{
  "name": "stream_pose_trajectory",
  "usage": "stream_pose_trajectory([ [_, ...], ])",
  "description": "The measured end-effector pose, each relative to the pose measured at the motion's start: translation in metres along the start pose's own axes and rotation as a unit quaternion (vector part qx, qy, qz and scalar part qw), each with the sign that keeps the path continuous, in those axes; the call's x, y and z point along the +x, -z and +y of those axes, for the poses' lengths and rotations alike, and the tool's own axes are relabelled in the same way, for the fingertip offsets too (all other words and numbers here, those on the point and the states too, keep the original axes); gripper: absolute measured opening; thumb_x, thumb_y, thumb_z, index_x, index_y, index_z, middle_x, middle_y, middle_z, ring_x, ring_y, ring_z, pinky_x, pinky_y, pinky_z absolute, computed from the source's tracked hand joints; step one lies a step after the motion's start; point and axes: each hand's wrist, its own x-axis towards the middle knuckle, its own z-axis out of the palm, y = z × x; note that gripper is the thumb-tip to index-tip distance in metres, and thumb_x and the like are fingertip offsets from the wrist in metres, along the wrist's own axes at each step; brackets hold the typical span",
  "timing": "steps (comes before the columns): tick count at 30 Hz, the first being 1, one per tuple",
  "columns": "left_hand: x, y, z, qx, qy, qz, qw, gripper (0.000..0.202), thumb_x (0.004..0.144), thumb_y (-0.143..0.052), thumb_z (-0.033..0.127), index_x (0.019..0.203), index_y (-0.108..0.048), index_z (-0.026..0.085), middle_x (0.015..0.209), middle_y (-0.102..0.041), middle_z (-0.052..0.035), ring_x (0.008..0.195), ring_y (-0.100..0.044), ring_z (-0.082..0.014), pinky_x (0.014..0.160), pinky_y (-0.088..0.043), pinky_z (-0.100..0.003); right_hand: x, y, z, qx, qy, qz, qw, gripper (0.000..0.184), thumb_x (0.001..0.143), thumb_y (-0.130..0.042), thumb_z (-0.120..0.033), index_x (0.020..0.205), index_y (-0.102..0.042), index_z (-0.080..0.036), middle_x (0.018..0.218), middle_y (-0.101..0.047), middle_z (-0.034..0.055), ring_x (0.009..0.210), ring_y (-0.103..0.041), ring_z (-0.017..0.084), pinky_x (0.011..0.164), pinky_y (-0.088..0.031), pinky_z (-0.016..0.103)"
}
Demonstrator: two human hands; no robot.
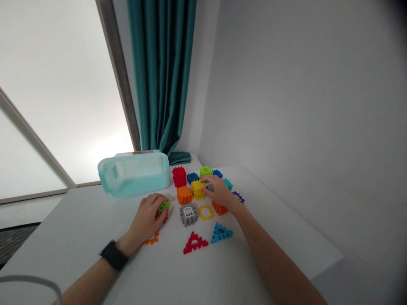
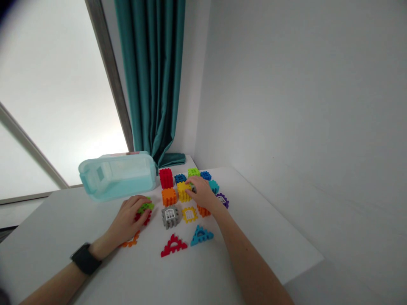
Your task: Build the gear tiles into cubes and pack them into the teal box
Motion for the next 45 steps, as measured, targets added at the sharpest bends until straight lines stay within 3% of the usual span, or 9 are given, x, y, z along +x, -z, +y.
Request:
stream_pose_trajectory([
  [10, 0.001, 0.032, -0.012, 0.019, 0.035, -0.019, 0.999, 0.02, 0.093, -0.045, 0.027, 0.095, -0.065, 0.02, 0.101, -0.067, -0.0072, 0.096, -0.06, -0.0259, 0.084, -0.044, -0.042, 0.011, -0.001, -0.058, 0.014, 0.074, -0.034, 0.997, 0.02, 0.089, -0.057, -0.024, 0.107, -0.066, -0.021, 0.116, -0.069, 0.0084, 0.111, -0.059, 0.025, 0.102, -0.039, 0.044],
  [17, -0.025, 0.05, -0.034, 0.035, 0.067, -0.063, 0.995, 0.024, 0.091, -0.045, 0.021, 0.097, -0.068, 0.022, 0.101, -0.068, -0.0066, 0.1, -0.061, -0.026, 0.086, -0.043, -0.042, 0.019, -0.024, -0.106, 0.011, 0.13, -0.085, 0.988, 0.018, 0.093, -0.057, -0.024, 0.108, -0.067, -0.019, 0.114, -0.069, 0.0087, 0.111, -0.058, 0.024, 0.1, -0.039, 0.041],
  [22, -0.048, 0.054, -0.044, 0.044, 0.084, -0.08, 0.992, 0.021, 0.09, -0.048, 0.024, 0.1, -0.067, 0.023, 0.103, -0.067, -0.0067, 0.101, -0.061, -0.0264, 0.086, -0.045, -0.042, 0.019, -0.039, -0.13, -0.036, 0.157, -0.176, 0.971, 0.018, 0.094, -0.056, -0.021, 0.106, -0.069, -0.02, 0.111, -0.071, 0.0073, 0.11, -0.058, 0.023, 0.1, -0.038, 0.04],
  [29, -0.064, 0.051, -0.04, 0.039, 0.066, -0.065, 0.995, 0.025, 0.092, -0.048, 0.025, 0.111, -0.065, 0.023, 0.111, -0.065, -0.0087, 0.106, -0.058, -0.0261, 0.09, -0.046, -0.042, 0.009, -0.047, -0.149, -0.146, 0.141, -0.232, 0.951, 0.025, 0.097, -0.047, -0.015, 0.109, -0.069, -0.018, 0.111, -0.07, 0.0105, 0.112, -0.057, 0.026, 0.107, -0.032, 0.045],
  [36, -0.065, 0.047, -0.019, 0.05, -0.015, -0.11, 0.993, 0.039, 0.098, -0.047, 0.04, 0.135, -0.055, 0.031, 0.126, -0.057, -0.0106, 0.117, -0.051, -0.0288, 0.099, -0.041, -0.048, -0.005, -0.061, -0.151, -0.148, 0.138, -0.226, 0.953, 0.037, 0.094, -0.043, -0.007, 0.123, -0.064, -0.017, 0.127, -0.065, 0.0123, 0.119, -0.055, 0.026, 0.111, -0.029, 0.047],
  [45, -0.065, 0.051, -0.019, 0.075, 0.006, -0.109, 0.991, 0.034, 0.099, -0.044, 0.039, 0.128, -0.06, 0.032, 0.12, -0.059, -0.009, 0.113, -0.053, -0.0272, 0.099, -0.04, -0.046, -0.023, -0.063, -0.151, -0.15, 0.137, -0.194, 0.96, 0.035, 0.094, -0.047, -0.011, 0.126, -0.062, -0.019, 0.134, -0.062, 0.0098, 0.121, -0.054, 0.027, 0.113, -0.029, 0.051],
])
